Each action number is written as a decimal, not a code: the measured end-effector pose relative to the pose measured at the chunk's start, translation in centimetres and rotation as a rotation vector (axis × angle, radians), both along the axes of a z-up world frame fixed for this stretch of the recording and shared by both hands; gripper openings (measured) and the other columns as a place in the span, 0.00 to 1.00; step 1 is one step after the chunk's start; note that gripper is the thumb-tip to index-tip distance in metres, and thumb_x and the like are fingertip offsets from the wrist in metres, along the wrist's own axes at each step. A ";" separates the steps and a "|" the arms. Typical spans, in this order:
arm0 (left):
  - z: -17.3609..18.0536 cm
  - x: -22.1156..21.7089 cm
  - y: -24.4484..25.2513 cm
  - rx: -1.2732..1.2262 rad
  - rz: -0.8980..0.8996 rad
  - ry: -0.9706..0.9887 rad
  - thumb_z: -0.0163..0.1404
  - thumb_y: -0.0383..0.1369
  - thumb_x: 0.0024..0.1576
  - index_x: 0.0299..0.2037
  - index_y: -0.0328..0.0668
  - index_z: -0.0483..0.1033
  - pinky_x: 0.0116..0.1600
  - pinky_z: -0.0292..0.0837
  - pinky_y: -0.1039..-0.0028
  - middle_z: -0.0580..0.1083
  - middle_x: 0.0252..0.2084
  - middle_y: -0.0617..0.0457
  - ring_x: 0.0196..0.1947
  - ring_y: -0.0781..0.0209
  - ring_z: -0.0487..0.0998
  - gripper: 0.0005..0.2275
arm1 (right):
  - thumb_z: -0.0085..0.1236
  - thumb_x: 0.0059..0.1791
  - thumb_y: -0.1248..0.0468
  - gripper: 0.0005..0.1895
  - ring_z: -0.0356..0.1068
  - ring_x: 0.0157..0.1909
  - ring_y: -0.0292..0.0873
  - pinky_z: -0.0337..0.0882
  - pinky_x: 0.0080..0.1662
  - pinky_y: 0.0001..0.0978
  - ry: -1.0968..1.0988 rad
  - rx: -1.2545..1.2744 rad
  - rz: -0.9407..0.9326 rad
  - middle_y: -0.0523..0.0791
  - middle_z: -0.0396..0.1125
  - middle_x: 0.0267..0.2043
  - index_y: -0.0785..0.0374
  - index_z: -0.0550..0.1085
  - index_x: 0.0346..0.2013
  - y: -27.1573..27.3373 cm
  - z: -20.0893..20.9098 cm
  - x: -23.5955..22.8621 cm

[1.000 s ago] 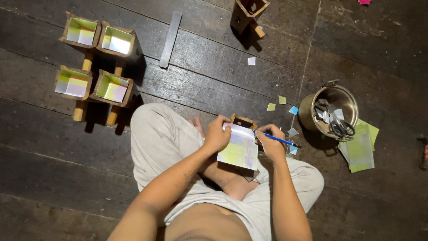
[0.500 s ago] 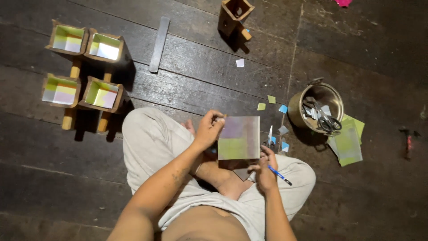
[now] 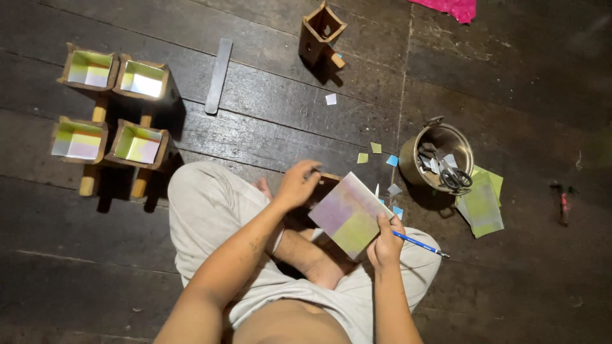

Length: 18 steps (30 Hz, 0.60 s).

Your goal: Marking lines on small paper cards with a pen and cutting them with scissors while sitting on the floor.

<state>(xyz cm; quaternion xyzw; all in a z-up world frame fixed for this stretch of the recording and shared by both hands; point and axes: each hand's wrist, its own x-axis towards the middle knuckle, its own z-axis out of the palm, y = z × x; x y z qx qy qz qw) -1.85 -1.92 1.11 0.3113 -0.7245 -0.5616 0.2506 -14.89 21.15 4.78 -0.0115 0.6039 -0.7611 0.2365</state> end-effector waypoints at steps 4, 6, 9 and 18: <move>-0.2 0.5 0.2 -0.140 -0.022 -0.123 0.58 0.32 0.53 0.42 0.44 0.81 0.50 0.77 0.61 0.79 0.41 0.47 0.45 0.44 0.82 0.08 | 0.54 0.55 0.67 0.04 0.79 0.35 0.49 0.82 0.40 0.43 -0.032 -0.039 -0.017 0.56 0.75 0.37 0.66 0.73 0.41 -0.9 0.0 0.3; -0.6 0.7 0.2 -0.231 0.039 -0.153 0.58 0.29 0.52 0.31 0.40 0.74 0.40 0.75 0.63 0.73 0.28 0.47 0.34 0.44 0.79 0.05 | 0.55 0.56 0.65 0.05 0.79 0.35 0.48 0.82 0.41 0.43 -0.059 -0.034 -0.009 0.53 0.75 0.35 0.64 0.73 0.39 -1.4 0.0 0.3; -1.7 1.0 1.0 -0.261 0.101 -0.182 0.58 0.32 0.50 0.30 0.39 0.72 0.38 0.75 0.60 0.71 0.29 0.44 0.35 0.41 0.79 0.08 | 0.55 0.56 0.65 0.05 0.79 0.35 0.48 0.82 0.42 0.42 -0.083 -0.035 0.005 0.54 0.76 0.35 0.64 0.73 0.37 -1.6 -0.4 0.4; 1.6 2.5 1.6 0.142 0.013 -0.429 0.58 0.37 0.46 0.37 0.45 0.74 0.44 0.76 0.55 0.78 0.30 0.42 0.40 0.37 0.82 0.12 | 0.56 0.56 0.63 0.07 0.77 0.30 0.42 0.80 0.38 0.35 -0.119 0.092 0.049 0.48 0.74 0.30 0.62 0.72 0.35 -1.5 -2.8 -1.0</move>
